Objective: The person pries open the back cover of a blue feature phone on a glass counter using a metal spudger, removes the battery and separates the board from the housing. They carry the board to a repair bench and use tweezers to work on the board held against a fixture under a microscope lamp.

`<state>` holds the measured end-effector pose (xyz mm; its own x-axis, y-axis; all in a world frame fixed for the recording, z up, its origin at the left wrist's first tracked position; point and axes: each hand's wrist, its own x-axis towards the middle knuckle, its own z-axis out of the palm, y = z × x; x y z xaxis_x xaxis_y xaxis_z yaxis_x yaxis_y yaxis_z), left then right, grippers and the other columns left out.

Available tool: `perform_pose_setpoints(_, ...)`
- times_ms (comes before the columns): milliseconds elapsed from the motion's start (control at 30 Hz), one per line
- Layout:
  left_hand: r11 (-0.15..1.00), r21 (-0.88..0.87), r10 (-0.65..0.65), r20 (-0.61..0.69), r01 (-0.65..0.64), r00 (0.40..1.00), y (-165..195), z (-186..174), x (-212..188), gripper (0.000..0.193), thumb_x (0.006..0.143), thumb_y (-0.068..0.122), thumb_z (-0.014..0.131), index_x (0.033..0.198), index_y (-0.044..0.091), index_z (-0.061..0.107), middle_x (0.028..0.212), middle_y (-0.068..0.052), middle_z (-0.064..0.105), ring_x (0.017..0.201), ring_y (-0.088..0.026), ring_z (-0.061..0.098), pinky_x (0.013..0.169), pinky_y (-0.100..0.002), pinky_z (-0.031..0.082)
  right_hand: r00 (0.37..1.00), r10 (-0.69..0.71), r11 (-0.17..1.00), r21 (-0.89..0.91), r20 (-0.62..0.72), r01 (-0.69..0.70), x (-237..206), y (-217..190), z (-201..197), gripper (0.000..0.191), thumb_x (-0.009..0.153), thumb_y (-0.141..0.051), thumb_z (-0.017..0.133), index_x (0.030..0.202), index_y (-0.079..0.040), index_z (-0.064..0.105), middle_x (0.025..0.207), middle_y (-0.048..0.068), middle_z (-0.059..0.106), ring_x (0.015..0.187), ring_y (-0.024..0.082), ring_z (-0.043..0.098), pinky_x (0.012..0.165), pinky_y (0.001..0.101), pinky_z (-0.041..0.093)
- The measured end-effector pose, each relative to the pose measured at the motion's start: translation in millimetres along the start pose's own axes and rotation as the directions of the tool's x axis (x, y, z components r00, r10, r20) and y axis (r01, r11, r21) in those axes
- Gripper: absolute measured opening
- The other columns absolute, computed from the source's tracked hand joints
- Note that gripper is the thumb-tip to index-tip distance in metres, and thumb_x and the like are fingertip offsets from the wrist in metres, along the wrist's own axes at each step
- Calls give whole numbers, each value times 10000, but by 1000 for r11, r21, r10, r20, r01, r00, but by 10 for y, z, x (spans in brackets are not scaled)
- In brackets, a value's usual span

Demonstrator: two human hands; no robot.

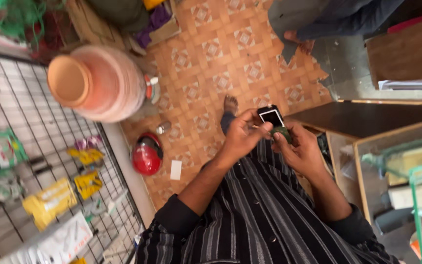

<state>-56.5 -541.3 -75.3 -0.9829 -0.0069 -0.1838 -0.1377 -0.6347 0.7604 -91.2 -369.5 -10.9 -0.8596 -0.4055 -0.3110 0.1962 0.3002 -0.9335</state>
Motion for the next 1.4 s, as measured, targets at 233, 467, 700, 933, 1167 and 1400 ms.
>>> perform_pose_setpoints(233, 997, 71, 37, 16, -38, 999, 1039, -358, 1174, 200, 1014, 24, 671, 1195, -57, 645, 959, -68, 706, 826, -122, 693, 762, -280, 597, 993, -60, 998, 22, 97, 58, 1307, -810, -45, 207, 1003, -82, 644, 1176, 6, 574, 915, 33, 681, 743, 69, 678, 617, 225, 559)
perform_pose_setpoints(467, 987, 159, -19, 82, 6, 996, 1549, -777, 2247, 152, 1070, 25, 685, 1171, -89, 676, 924, -101, 712, 821, -140, 697, 753, -295, 592, 998, -67, 998, -18, 11, 67, 2433, -1186, 98, 103, 1072, -96, 599, 1110, -1, 580, 917, 58, 728, 695, 86, 675, 570, 234, 529)
perform_pose_setpoints(700, 913, 357, -259, 137, 197, 956, 2011, -1175, 3530, 394, 1060, 263, 605, 1317, -35, 634, 1142, -80, 703, 866, -84, 640, 683, -244, 570, 969, 92, 977, 206, -231, -44, 3380, -1495, -19, 166, 1071, -115, 538, 1176, 10, 563, 913, 69, 729, 694, 99, 669, 587, 241, 523)
perform_pose_setpoints(933, 833, 478, -431, 246, 279, 868, 2101, -1025, 4956, 463, 1087, 346, 554, 1339, -38, 612, 1171, -123, 716, 857, -107, 651, 705, -258, 576, 806, 142, 953, 299, -574, 45, 3776, -1414, -430, 141, 1093, -76, 548, 1162, 46, 552, 951, 115, 734, 832, 153, 727, 709, 272, 584)
perform_pose_setpoints(1167, 793, 492, -507, 204, 360, 837, 1797, -377, 5821, 513, 1051, 393, 560, 1334, -31, 619, 1188, -111, 706, 910, -147, 672, 731, -299, 602, 722, 201, 919, 382, -662, 94, 3893, -1201, -1205, 140, 1092, -85, 552, 1171, 31, 559, 959, 99, 728, 839, 150, 714, 769, 289, 600)
perform_pose_setpoints(1400, 805, 412, -504, 93, 428, 858, 1542, -59, 6609, 504, 1041, 377, 593, 1347, -23, 595, 1298, -128, 647, 1125, -218, 666, 920, -368, 597, 555, 230, 883, 411, -800, 227, 3900, -1105, -2076, 158, 1111, -134, 570, 1160, 16, 552, 1039, 85, 721, 897, 137, 717, 786, 304, 618)
